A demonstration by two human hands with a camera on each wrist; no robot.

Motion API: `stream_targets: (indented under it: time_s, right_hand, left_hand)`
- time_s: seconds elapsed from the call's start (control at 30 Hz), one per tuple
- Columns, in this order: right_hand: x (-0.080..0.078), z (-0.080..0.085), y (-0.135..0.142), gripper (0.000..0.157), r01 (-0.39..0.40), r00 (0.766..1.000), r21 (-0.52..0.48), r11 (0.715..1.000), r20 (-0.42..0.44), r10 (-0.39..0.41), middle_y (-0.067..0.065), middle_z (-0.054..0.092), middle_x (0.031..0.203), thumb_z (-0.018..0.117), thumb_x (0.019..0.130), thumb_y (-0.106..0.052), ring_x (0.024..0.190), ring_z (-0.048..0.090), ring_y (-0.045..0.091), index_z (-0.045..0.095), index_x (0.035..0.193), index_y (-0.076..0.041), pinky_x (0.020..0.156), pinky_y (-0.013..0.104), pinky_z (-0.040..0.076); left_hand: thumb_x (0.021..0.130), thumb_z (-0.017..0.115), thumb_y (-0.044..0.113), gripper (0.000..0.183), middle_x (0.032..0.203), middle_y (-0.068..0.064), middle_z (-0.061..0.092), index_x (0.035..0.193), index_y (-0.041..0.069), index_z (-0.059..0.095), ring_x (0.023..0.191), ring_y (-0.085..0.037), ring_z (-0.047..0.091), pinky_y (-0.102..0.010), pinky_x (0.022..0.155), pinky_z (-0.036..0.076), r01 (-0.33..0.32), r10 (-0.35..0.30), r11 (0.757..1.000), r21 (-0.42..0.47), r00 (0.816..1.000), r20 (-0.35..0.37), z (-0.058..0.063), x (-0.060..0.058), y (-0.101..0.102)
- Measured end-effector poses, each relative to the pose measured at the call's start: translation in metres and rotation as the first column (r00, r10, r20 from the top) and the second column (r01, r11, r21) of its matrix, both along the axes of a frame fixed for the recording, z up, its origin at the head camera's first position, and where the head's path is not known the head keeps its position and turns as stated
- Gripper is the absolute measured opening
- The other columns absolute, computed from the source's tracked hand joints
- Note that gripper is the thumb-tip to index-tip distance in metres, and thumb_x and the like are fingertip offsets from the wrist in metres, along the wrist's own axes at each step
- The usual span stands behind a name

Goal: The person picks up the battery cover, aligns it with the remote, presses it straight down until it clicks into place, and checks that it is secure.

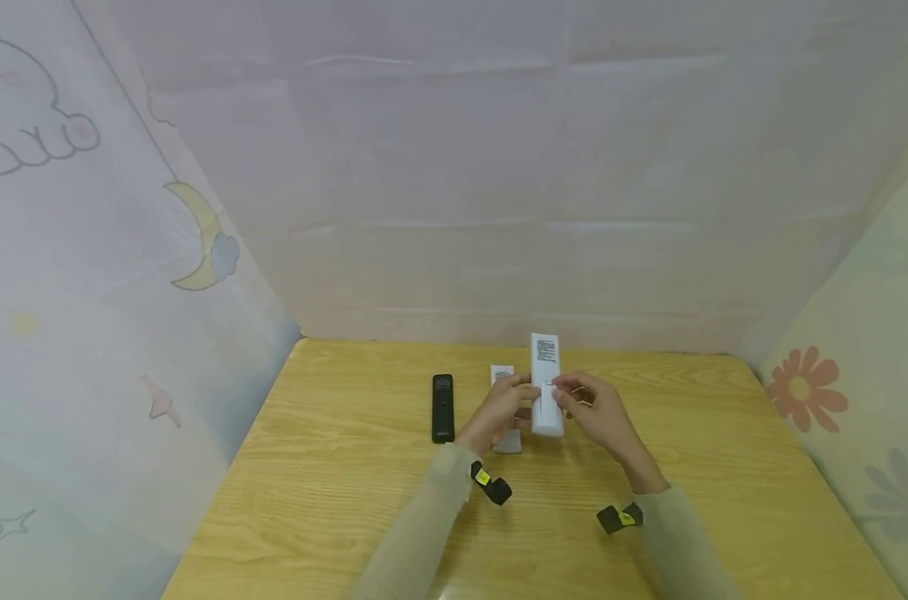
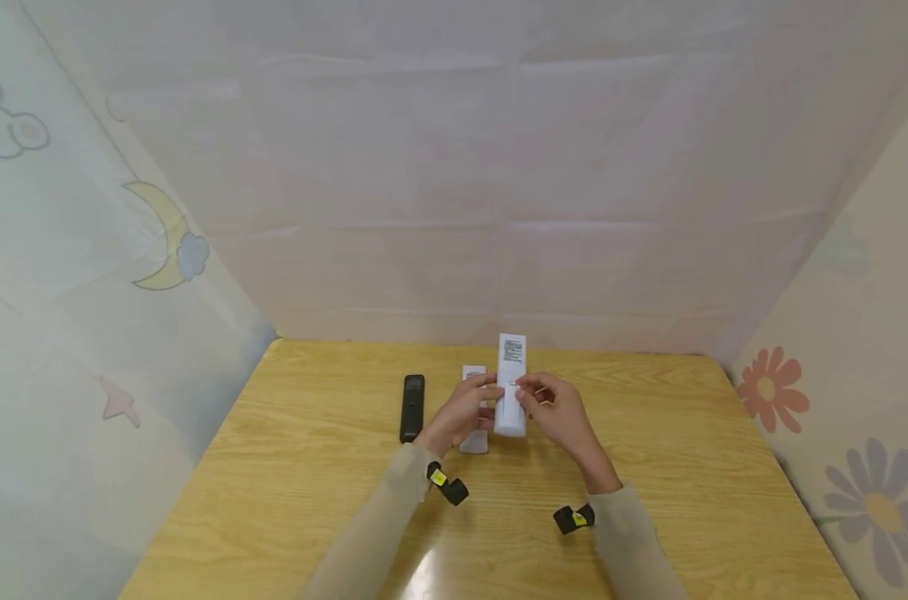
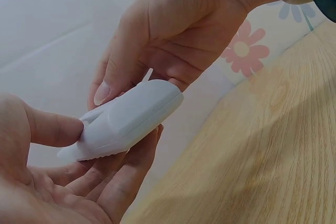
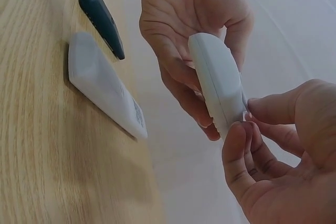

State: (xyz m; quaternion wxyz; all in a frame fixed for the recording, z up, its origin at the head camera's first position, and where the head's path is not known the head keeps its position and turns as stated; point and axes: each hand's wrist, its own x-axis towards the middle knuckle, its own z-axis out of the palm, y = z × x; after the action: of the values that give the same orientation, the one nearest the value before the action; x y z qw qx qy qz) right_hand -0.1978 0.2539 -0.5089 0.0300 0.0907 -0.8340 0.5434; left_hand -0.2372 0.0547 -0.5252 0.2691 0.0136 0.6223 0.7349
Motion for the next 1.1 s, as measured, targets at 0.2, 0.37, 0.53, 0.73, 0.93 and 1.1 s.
stream_targets:
  time_s: [0.2,0.37,0.53,0.73,0.93,1.1]
  right_hand:
    - [-0.0022,-0.0042,-0.0002,0.022,0.009,1.000,0.024,1.000,-0.028,-0.009,0.019,0.069,0.104,0.070,0.104,-0.009,0.085,0.070,0.023,0.073,0.123,0.002,0.069,0.034,0.065]
    - [-0.0031,-0.0059,-0.0018,0.022,0.023,0.999,0.031,0.999,-0.037,-0.022,0.019,0.068,0.102,0.072,0.102,-0.007,0.085,0.069,0.019,0.074,0.123,0.002,0.069,0.035,0.065]
    - [-0.0024,-0.0066,-0.0023,0.025,0.037,0.999,0.035,0.999,-0.018,-0.036,0.019,0.068,0.105,0.072,0.103,-0.010,0.087,0.068,0.021,0.073,0.125,0.001,0.069,0.031,0.064]
    - [-0.0021,-0.0079,-0.0009,0.037,0.033,0.998,-0.028,0.999,0.062,-0.031,0.023,0.064,0.114,0.072,0.104,-0.016,0.090,0.072,0.023,0.066,0.136,0.002,0.075,0.041,0.066]
    - [-0.0012,-0.0065,0.0000,0.049,0.009,0.990,-0.089,0.996,0.140,0.003,0.031,0.062,0.128,0.070,0.106,-0.021,0.101,0.076,0.034,0.057,0.147,0.001,0.081,0.046,0.067]
    - [-0.0022,-0.0071,0.0012,0.053,0.004,0.984,-0.093,0.996,0.180,0.012,0.034,0.062,0.135,0.071,0.106,-0.023,0.105,0.076,0.036,0.053,0.151,-0.001,0.083,0.049,0.067]
  left_hand:
    - [0.108,0.060,0.027,0.053,0.121,-0.011,0.073,0.156,0.005,0.052,0.096,-0.027,0.077,-0.048,0.091,0.064,0.005,-0.006,1.000,-0.023,1.000,-0.019,-0.0013,-0.0005,0.0002]
    - [0.107,0.062,0.030,0.053,0.120,-0.010,0.073,0.155,0.007,0.054,0.095,-0.026,0.077,-0.047,0.090,0.064,-0.008,0.008,1.000,-0.024,1.000,-0.023,-0.0040,-0.0007,0.0001]
    - [0.107,0.063,0.031,0.053,0.121,-0.010,0.072,0.153,0.007,0.055,0.095,-0.026,0.077,-0.048,0.091,0.064,-0.007,0.006,1.000,-0.020,0.999,-0.042,-0.0051,0.0004,0.0001]
    - [0.107,0.063,0.031,0.052,0.121,-0.010,0.072,0.152,0.006,0.056,0.094,-0.026,0.077,-0.048,0.091,0.064,-0.016,0.015,1.000,-0.022,0.999,-0.048,-0.0052,0.0018,0.0001]
    - [0.106,0.063,0.030,0.051,0.121,-0.010,0.072,0.151,0.006,0.057,0.094,-0.026,0.077,-0.046,0.089,0.065,-0.026,0.025,0.999,-0.029,0.999,-0.043,-0.0056,0.0031,-0.0004]
    - [0.106,0.064,0.031,0.051,0.123,-0.010,0.069,0.151,0.007,0.057,0.094,-0.026,0.077,-0.045,0.088,0.065,-0.025,0.023,0.999,-0.041,0.999,-0.042,-0.0052,0.0037,-0.0007]
